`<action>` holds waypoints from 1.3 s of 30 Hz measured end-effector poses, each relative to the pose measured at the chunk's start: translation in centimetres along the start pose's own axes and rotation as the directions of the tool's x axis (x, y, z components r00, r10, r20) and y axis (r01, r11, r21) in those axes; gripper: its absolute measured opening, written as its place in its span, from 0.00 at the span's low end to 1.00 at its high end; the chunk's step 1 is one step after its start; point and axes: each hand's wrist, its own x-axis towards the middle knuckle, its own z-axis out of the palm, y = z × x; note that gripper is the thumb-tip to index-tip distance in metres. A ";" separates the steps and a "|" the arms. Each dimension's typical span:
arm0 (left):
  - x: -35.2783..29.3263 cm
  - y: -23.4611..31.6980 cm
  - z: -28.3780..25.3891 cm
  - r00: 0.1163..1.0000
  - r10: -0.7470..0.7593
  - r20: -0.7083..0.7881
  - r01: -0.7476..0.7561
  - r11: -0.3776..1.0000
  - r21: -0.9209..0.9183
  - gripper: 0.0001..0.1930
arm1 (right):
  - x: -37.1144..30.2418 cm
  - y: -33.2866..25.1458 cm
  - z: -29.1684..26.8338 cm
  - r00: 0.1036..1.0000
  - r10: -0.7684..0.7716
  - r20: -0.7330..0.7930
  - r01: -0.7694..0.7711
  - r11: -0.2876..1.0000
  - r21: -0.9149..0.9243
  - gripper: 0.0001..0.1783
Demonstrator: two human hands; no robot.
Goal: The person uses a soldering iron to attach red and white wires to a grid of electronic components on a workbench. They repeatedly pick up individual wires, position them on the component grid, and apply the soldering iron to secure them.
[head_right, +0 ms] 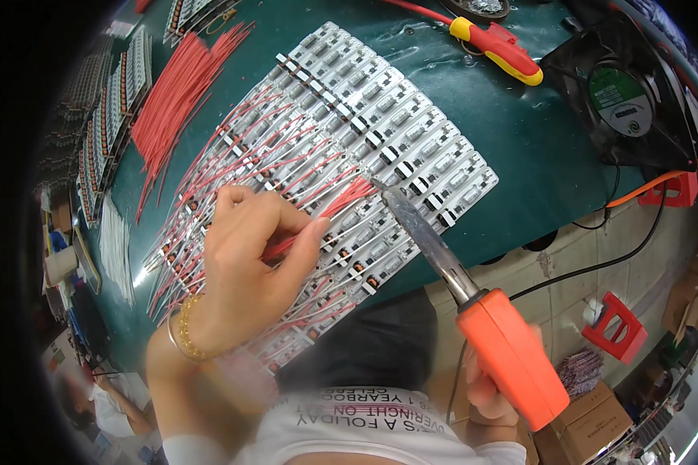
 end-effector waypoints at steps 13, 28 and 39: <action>0.0 0.0 0.2 1.000 0.001 0.001 -0.001 1.000 0.019 0.06 | 0.6 0.2 -0.6 0.976 -0.097 0.196 0.096 0.995 0.015 0.46; -0.7 0.3 -5.8 0.940 -0.318 -0.122 0.311 0.948 -0.071 0.03 | 0.4 -0.2 -1.1 0.985 -0.115 0.125 0.098 0.986 0.134 0.44; -0.7 1.2 -2.5 0.992 -0.118 0.043 0.122 0.987 -0.101 0.04 | 0.5 -0.2 -1.1 0.980 -0.097 0.176 0.061 0.978 0.200 0.45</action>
